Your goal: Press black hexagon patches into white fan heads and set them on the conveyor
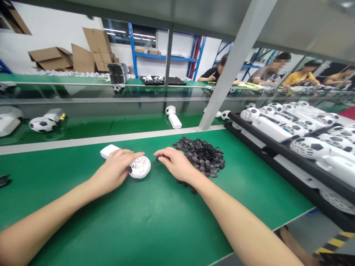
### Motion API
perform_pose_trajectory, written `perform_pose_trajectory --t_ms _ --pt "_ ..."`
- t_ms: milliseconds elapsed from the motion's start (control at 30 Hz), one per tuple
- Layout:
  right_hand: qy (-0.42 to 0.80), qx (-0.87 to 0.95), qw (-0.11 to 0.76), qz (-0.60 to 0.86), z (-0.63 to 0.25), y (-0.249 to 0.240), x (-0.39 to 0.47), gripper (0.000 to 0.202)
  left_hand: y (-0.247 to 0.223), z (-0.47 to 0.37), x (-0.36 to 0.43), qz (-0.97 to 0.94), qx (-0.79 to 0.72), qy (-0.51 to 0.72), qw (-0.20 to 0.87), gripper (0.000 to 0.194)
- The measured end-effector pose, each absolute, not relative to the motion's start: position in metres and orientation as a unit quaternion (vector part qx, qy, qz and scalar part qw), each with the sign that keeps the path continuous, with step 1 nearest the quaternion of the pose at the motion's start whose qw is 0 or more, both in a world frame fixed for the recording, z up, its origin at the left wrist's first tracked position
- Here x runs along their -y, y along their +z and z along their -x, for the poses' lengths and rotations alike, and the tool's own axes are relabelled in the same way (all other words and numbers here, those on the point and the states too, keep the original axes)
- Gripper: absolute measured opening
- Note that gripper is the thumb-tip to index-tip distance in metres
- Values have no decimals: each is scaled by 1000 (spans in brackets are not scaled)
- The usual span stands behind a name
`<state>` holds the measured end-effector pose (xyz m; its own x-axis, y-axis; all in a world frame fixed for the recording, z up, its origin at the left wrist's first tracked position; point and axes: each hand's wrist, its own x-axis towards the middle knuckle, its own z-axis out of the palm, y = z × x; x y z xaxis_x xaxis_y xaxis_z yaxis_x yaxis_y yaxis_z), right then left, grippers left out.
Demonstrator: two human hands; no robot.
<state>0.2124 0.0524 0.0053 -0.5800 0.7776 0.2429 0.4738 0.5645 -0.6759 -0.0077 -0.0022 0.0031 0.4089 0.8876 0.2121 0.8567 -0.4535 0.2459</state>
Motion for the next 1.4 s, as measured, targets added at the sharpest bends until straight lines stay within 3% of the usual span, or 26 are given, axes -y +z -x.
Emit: perform_pose_trajectory --t_ms 233,767,1000,1400 --pt "282 852 297 328 -208 12 -39 10 7 8 4 -836 -514 159 107 65" --pt "266 888 269 262 -204 11 -32 19 4 1 6 -815 -542 165 126 82" --pt "338 850 268 301 -204 10 -32 12 3 -2 7 -812 -544 169 123 91" --pt "375 832 299 277 -195 5 -25 5 -2 -5 8 -808 -546 197 104 78"
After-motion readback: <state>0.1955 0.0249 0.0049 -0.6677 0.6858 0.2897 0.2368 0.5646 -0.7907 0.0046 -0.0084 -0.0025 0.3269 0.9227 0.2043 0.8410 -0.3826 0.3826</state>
